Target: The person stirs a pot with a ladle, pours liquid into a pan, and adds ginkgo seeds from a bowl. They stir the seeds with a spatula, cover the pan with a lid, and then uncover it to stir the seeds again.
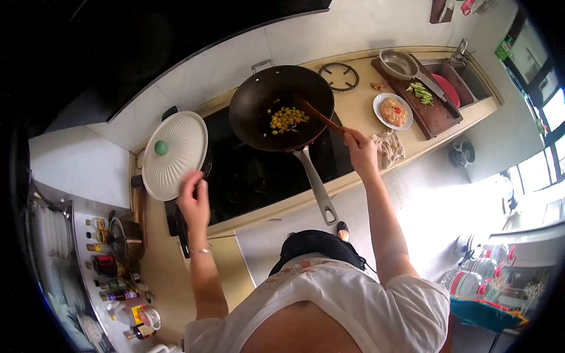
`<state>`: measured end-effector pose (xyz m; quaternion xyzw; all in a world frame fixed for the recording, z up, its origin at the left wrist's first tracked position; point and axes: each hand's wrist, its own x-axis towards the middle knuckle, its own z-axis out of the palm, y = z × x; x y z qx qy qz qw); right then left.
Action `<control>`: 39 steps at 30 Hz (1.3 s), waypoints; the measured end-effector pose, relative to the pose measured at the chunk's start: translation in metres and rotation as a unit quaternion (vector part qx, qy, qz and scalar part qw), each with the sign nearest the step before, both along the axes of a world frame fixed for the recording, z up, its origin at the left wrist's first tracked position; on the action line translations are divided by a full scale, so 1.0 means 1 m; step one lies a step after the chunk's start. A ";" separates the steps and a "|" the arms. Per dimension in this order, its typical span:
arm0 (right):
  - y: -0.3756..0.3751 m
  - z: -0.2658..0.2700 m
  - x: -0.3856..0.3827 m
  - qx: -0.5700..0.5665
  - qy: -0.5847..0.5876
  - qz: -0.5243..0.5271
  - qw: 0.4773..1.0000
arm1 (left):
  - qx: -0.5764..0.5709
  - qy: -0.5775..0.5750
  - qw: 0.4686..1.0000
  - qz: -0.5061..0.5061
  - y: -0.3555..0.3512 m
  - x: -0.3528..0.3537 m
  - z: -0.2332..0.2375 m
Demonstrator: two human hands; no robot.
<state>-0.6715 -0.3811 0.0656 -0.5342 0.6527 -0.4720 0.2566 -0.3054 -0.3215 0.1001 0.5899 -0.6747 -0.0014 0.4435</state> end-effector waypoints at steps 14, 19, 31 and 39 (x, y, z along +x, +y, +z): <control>-0.008 0.007 -0.036 -0.051 0.059 0.119 0.990 | 0.218 0.284 0.930 0.081 0.054 -0.118 -0.120; -0.014 0.001 -0.047 -0.043 0.058 0.145 0.987 | 0.176 0.274 0.932 0.159 0.068 -0.121 -0.132; -0.013 -0.014 -0.052 -0.062 0.047 0.135 0.988 | 0.244 0.386 0.888 0.053 0.094 -0.183 -0.114; 0.005 -0.007 -0.038 -0.076 0.083 0.100 0.989 | 0.355 0.589 0.713 -0.138 0.085 -0.206 -0.068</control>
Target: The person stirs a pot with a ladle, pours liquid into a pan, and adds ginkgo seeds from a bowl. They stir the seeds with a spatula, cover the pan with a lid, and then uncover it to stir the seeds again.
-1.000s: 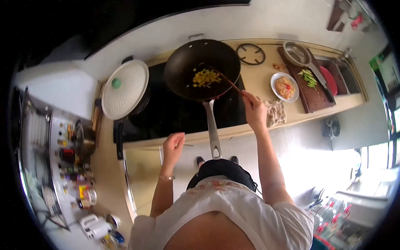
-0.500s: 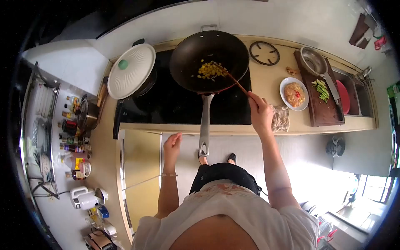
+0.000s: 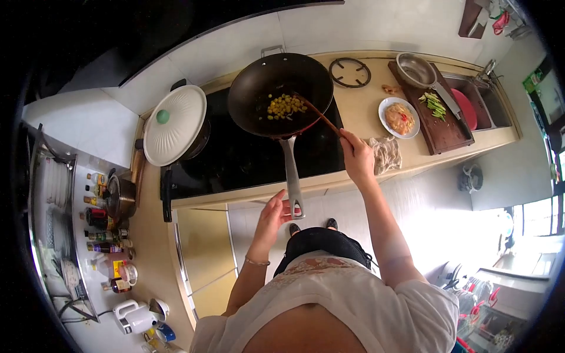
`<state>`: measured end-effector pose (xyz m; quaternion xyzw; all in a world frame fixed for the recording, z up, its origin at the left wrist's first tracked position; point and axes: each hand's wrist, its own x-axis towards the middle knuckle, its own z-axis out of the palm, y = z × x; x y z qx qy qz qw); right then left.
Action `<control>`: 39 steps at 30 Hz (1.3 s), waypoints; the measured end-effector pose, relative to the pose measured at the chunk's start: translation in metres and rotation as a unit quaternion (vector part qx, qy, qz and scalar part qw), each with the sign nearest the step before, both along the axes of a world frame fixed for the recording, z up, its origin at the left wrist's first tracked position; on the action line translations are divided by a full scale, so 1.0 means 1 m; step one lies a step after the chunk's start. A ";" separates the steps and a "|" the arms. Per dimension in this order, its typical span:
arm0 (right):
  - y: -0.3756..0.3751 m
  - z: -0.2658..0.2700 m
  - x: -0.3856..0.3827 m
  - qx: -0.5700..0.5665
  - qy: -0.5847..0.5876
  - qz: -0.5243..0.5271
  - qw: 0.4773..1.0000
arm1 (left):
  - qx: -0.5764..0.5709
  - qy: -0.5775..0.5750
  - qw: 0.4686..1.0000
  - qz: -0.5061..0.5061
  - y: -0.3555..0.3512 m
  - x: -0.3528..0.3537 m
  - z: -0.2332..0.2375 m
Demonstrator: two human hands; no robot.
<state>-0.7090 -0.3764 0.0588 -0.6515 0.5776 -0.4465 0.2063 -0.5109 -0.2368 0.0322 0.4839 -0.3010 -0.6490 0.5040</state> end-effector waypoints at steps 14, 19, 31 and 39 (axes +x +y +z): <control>0.023 0.005 0.030 0.069 0.048 -0.085 0.993 | -0.030 0.055 0.983 -0.172 -0.013 0.010 0.006; 0.027 0.005 0.036 0.055 0.057 -0.096 0.992 | -0.064 0.044 0.975 -0.210 -0.017 0.014 0.001; 0.022 0.007 0.027 0.050 0.083 -0.074 0.993 | -0.175 -0.201 0.957 -0.113 -0.003 0.051 -0.016; 0.023 0.014 0.028 0.057 0.086 -0.062 0.993 | -0.208 -0.413 0.886 -0.036 0.010 0.095 -0.014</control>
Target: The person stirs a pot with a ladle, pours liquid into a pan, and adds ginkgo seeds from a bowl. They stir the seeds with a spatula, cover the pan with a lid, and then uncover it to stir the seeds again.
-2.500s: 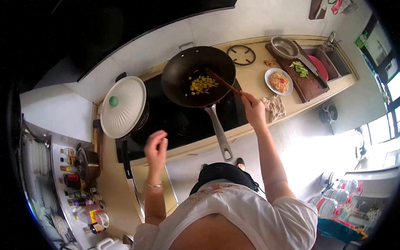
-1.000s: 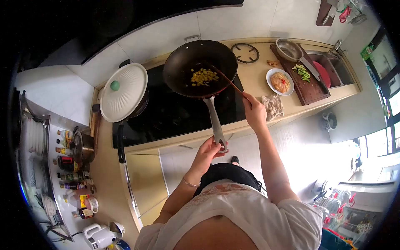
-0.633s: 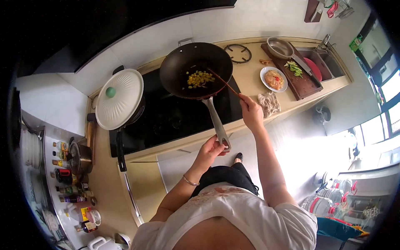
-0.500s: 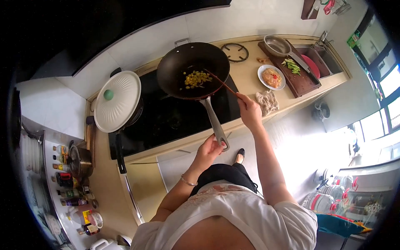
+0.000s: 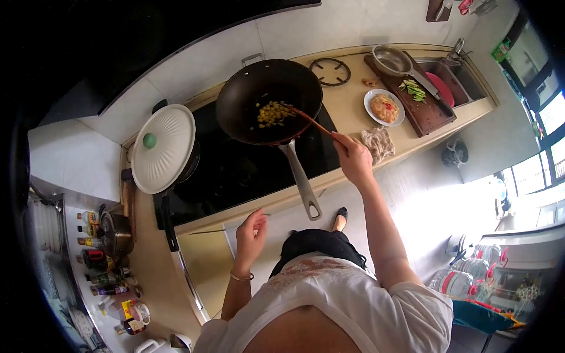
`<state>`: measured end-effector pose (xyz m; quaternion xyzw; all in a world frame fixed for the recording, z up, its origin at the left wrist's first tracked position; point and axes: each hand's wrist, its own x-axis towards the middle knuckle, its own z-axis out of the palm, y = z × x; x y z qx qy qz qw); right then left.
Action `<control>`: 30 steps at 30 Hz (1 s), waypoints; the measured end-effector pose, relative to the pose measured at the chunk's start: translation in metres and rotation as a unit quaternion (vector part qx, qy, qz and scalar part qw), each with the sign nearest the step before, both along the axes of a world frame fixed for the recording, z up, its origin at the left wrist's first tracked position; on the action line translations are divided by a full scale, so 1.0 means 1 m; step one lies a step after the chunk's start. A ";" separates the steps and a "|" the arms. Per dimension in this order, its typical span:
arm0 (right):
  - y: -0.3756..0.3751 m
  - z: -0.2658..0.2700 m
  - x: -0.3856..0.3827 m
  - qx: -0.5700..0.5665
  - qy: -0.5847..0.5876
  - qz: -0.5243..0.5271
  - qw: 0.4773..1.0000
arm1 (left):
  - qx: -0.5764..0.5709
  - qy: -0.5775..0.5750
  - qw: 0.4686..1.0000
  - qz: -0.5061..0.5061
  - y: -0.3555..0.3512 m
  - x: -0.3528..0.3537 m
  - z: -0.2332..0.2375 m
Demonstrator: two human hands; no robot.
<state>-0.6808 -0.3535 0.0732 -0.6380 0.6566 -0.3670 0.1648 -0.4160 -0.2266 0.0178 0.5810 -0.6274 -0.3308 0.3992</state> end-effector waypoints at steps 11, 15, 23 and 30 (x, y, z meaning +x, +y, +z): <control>0.006 0.004 0.005 0.003 0.025 -0.010 1.000 | -0.119 -0.137 0.983 -0.031 -0.006 -0.008 0.021; 0.005 -0.005 0.003 -0.018 0.031 -0.002 0.999 | -0.135 -0.182 0.973 -0.042 -0.002 0.002 0.025; 0.006 -0.010 0.004 -0.042 0.008 0.010 0.999 | -0.131 -0.194 0.972 -0.018 0.010 0.014 0.027; 0.010 0.003 0.009 -0.015 0.038 -0.002 0.999 | -0.136 -0.212 0.967 -0.026 0.010 0.015 0.027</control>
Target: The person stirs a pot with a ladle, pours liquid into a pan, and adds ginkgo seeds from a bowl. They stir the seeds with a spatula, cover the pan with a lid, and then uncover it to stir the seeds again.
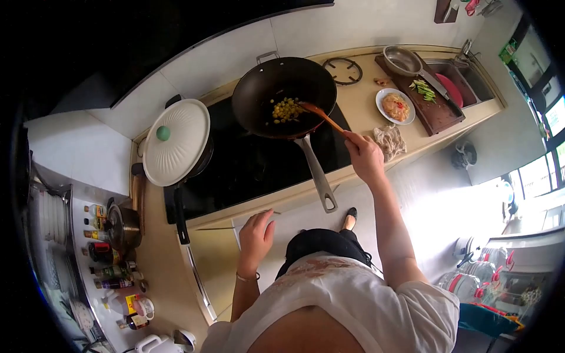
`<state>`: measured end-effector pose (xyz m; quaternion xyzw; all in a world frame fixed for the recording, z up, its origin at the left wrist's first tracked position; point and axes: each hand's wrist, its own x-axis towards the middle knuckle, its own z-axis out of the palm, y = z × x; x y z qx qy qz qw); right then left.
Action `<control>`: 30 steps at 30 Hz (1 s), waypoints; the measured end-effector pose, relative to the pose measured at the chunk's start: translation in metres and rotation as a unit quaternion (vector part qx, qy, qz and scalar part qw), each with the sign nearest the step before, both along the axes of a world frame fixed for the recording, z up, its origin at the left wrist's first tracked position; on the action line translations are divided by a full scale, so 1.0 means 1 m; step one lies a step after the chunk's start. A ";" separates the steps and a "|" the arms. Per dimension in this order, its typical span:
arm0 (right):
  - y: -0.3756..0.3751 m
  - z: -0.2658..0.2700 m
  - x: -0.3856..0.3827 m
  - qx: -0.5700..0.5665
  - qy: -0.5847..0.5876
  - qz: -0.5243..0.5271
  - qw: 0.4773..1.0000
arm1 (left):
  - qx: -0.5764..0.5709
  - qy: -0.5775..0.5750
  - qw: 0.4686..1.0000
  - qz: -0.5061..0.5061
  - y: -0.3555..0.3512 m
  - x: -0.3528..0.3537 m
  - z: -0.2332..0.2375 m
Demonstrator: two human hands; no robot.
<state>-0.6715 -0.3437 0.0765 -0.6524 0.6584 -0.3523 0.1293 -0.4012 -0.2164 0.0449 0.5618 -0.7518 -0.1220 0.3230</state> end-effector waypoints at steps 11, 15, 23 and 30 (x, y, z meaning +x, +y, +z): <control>0.004 -0.002 0.000 0.006 0.001 -0.005 1.000 | -0.004 -0.003 1.000 -0.013 -0.002 0.000 0.002; 0.003 -0.004 -0.001 0.014 0.005 -0.003 1.000 | -0.002 -0.004 1.000 -0.012 -0.001 0.000 0.002; 0.005 -0.004 0.000 0.020 0.006 -0.006 1.000 | 0.033 0.008 0.999 -0.010 0.002 0.000 0.006; 0.007 0.000 0.002 0.035 0.005 -0.009 0.999 | 0.044 0.010 0.999 -0.016 0.002 0.000 0.004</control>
